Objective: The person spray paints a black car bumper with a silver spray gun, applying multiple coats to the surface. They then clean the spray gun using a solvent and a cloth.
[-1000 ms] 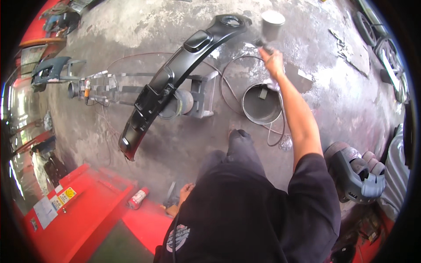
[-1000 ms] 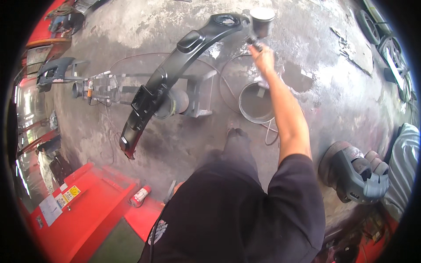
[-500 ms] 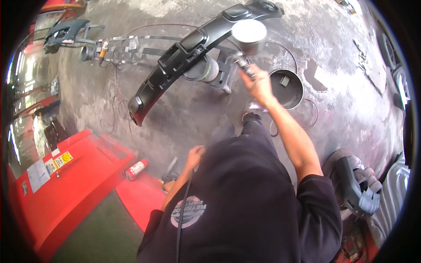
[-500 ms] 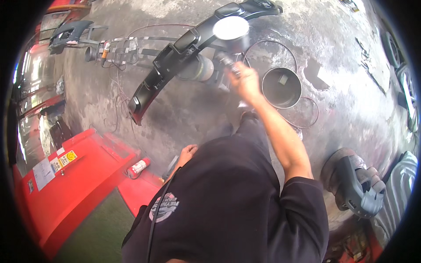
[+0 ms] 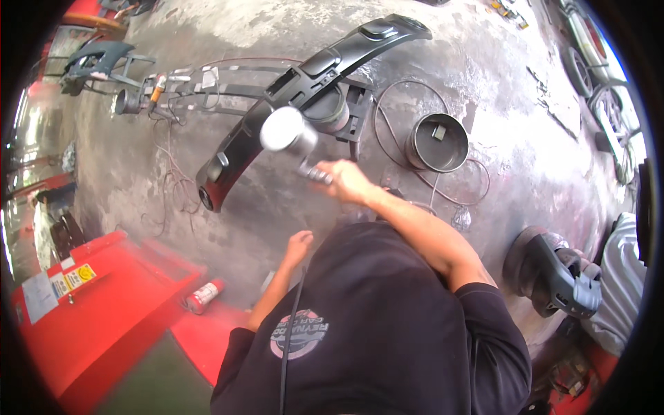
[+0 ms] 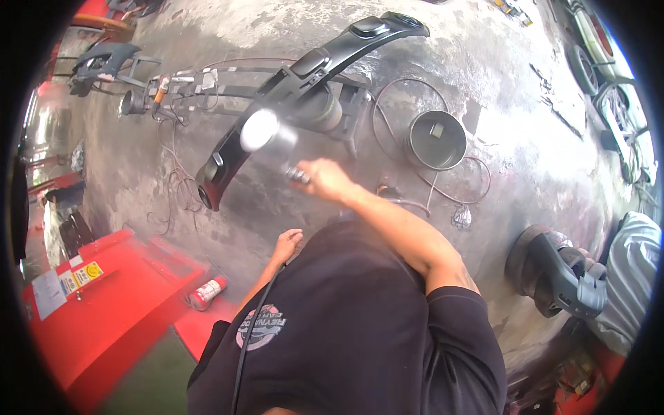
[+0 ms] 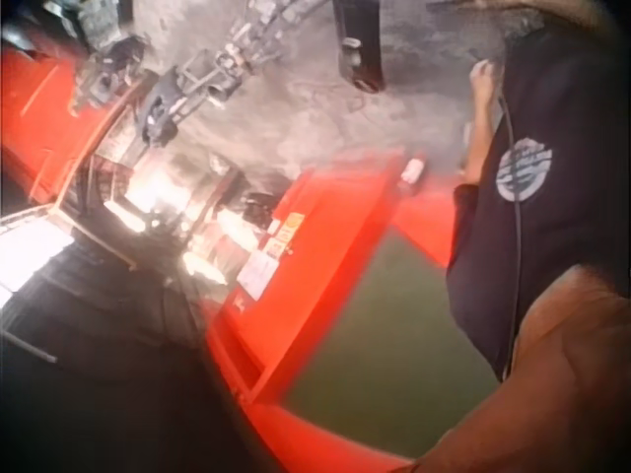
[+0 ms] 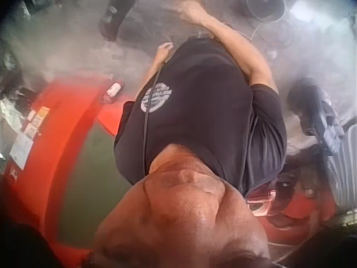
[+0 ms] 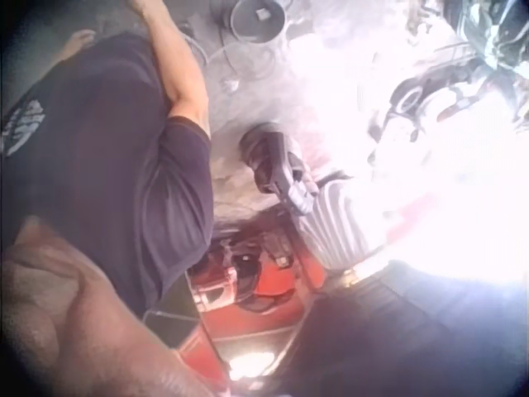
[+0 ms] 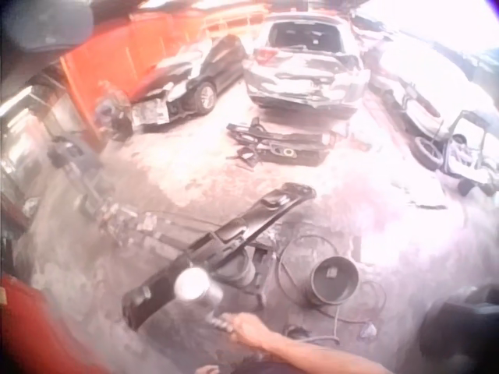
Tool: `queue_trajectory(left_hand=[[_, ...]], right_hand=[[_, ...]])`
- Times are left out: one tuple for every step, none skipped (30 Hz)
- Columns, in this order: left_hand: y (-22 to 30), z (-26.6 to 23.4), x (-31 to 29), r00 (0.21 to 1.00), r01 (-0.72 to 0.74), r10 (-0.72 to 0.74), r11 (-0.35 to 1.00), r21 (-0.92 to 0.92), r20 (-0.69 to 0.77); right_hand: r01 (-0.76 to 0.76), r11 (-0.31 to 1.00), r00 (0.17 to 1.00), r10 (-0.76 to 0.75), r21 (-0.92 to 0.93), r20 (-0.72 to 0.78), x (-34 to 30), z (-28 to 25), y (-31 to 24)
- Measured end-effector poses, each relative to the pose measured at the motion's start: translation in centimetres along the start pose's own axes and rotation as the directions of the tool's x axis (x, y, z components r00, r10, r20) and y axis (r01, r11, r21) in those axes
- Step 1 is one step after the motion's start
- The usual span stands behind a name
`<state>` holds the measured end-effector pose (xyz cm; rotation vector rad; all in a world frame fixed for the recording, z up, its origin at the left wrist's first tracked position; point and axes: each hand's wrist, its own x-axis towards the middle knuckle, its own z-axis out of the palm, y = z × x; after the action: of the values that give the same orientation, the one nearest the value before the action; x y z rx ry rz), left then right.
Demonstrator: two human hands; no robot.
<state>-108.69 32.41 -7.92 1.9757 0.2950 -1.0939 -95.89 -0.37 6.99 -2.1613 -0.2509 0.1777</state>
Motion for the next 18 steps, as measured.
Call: queue_trajectory(left_hand=[[-1.0, 0.0, 0.0, 1.000, 0.004, -0.004, 1.000, -0.010, 0.006], [-2.1, 0.0, -0.1, 1.000, 0.014, -0.013, 1.000, -0.021, 0.005], [-4.0, -0.1, -0.5, 0.999, 0.002, -0.006, 0.997, -0.083, -0.042], [-5.6, 0.2, -0.9, 0.997, -0.017, 0.006, 0.990, -0.143, -0.077], [-6.8, 0.8, -1.1, 0.994, -0.041, 0.020, 0.979, -0.201, -0.103], [-7.4, 1.4, -1.2, 0.995, -0.046, 0.025, 0.976, -0.214, -0.101], [-8.5, 1.4, -1.5, 0.993, -0.048, 0.022, 0.973, -0.226, -0.115], [-9.5, 1.4, -1.7, 0.991, -0.050, 0.019, 0.970, -0.238, -0.129], [-10.3, 1.4, -1.6, 0.986, -0.067, 0.023, 0.960, -0.272, -0.164], [-10.9, 1.1, -1.7, 0.979, -0.081, 0.019, 0.950, -0.302, -0.203], [-11.5, 1.0, -2.0, 0.970, -0.095, 0.012, 0.939, -0.331, -0.244], [-12.0, 0.5, -2.0, 0.962, -0.117, 0.015, 0.925, -0.363, -0.272], [-7.8, 0.5, -2.9, 0.967, -0.119, 0.015, 0.910, -0.398, -0.253], [-4.8, -0.6, -4.0, 0.965, -0.119, 0.005, 0.899, -0.422, -0.260], [-4.1, -2.2, -4.2, 0.942, -0.174, 0.014, 0.876, -0.451, -0.336], [-3.3, -3.4, -4.0, 0.916, -0.234, 0.029, 0.849, -0.474, -0.401], [-2.5, -4.6, -3.6, 0.877, -0.308, 0.066, 0.837, -0.452, -0.476], [-1.8, -5.8, -3.4, 0.833, -0.379, 0.103, 0.822, -0.425, -0.544]], right_hand=[[-0.086, 0.996, 0.992, 0.086, 0.003, -0.091, 0.0, -0.2, 1.3], [-0.140, 0.990, 0.963, 0.136, -0.001, -0.232, -0.1, -0.2, 2.8], [-0.241, 0.969, 0.918, 0.244, 0.047, -0.312, 0.0, -1.0, 2.6], [-0.239, 0.967, 0.879, 0.252, 0.083, -0.405, -0.1, -2.0, 3.5], [-0.325, 0.944, 0.825, 0.254, -0.057, -0.506, 0.0, -2.9, 4.7], [-0.363, 0.912, 0.759, 0.171, -0.191, -0.628, -0.2, -3.2, 7.2], [-0.415, 0.883, 0.716, 0.169, -0.219, -0.677, 0.0, -3.9, 6.5], [-0.410, 0.884, 0.685, 0.135, -0.226, -0.716, 0.2, -3.4, 6.8], [-0.404, 0.885, 0.652, 0.100, -0.232, -0.752, 0.4, -2.9, 6.9], [-0.399, 0.892, 0.672, 0.127, -0.213, -0.730, 0.7, -2.1, 5.8], [-0.394, 0.899, 0.692, 0.152, -0.192, -0.706, 0.9, -1.0, 4.6], [-0.360, 0.912, 0.759, 0.164, -0.196, -0.630, 1.3, 0.1, 3.5], [-0.305, 0.948, 0.807, 0.211, -0.085, -0.551, 0.2, 0.8, 3.4], [-0.270, 0.959, 0.862, 0.201, -0.086, -0.465, -0.3, 2.2, 1.9], [-0.209, 0.975, 0.911, 0.167, -0.073, -0.376, 0.4, 4.0, -0.2], [-0.130, 0.991, 0.952, 0.114, -0.037, -0.283, 0.9, 5.7, -1.4], [-0.066, 0.998, 0.978, 0.065, 0.001, -0.196, 0.9, 7.2, -1.9], [0.028, 0.999, 0.991, -0.032, -0.026, -0.131, 0.7, 8.8, -2.0]])
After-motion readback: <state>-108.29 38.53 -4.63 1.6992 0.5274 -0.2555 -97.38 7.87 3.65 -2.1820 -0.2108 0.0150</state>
